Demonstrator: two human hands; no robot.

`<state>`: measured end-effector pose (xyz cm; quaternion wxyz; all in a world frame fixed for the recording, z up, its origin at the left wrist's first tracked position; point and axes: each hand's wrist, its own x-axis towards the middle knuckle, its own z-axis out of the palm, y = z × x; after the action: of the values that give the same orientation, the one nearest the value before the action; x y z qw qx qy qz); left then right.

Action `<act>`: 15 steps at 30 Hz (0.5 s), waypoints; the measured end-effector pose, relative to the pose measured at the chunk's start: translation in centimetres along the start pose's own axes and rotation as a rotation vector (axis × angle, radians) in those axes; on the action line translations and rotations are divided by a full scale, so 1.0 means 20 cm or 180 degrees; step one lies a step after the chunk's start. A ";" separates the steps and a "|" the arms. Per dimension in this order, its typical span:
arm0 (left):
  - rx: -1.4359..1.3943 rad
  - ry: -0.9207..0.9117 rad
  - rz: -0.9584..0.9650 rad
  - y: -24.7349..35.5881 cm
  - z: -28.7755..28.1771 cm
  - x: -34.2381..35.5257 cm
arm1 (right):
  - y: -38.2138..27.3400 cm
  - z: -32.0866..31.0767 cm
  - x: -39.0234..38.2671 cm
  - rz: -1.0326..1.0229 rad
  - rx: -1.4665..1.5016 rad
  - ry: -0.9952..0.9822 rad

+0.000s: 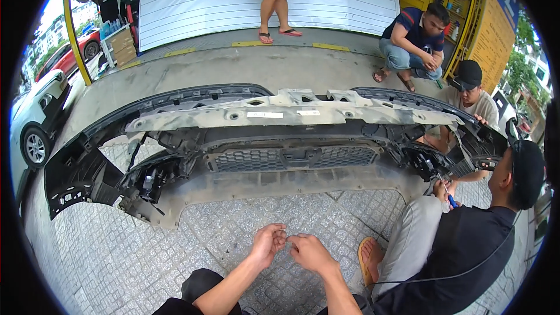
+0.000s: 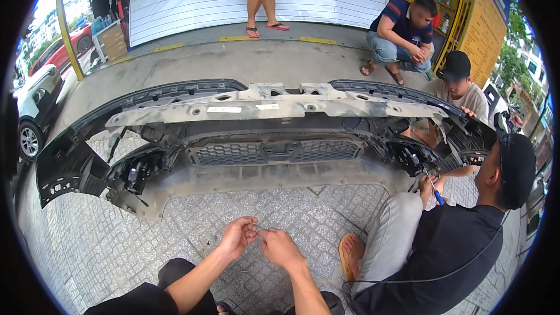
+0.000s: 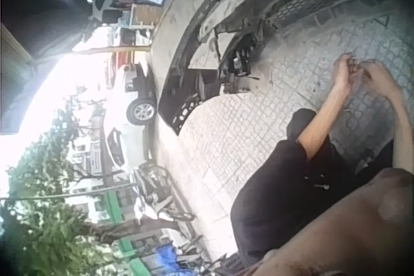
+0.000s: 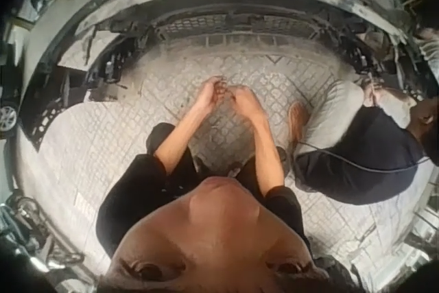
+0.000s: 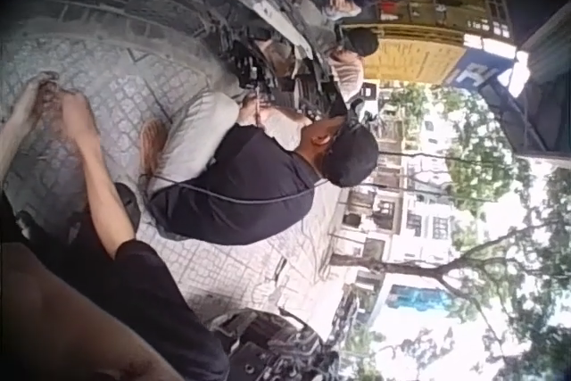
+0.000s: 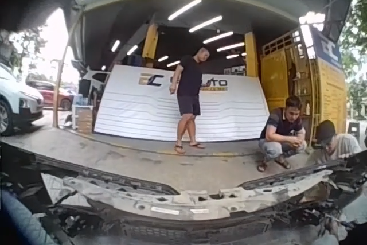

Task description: Repairing a car bumper and fog light housing using a screwdriver.

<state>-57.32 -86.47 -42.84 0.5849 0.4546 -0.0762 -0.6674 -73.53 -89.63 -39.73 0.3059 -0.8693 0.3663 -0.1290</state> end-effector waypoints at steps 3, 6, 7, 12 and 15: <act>-0.0043 -0.0049 0.0012 0.02 -0.05 0.01 | 0.05 0.05 0.01 -0.0231 0.0172 0.0663; -0.0092 -0.0054 0.0033 0.02 -0.08 -0.01 | 0.00 -0.05 0.01 0.0786 0.0687 -0.0676; -0.0105 -0.0038 0.0010 0.02 -0.08 0.00 | 0.00 -0.05 0.01 0.0710 0.0328 -0.0556; -0.0071 -0.0037 -0.0034 0.03 -0.06 0.01 | 0.06 -0.06 -0.02 0.0551 0.0039 -0.0433; -0.0025 -0.0056 -0.0060 0.03 -0.03 0.03 | 0.11 -0.05 -0.06 0.0523 -0.0210 -0.0809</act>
<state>-56.39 -86.97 -43.15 0.5796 0.4471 -0.0745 -0.6771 -76.13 -90.38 -40.41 0.3306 -0.8553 0.3985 0.0196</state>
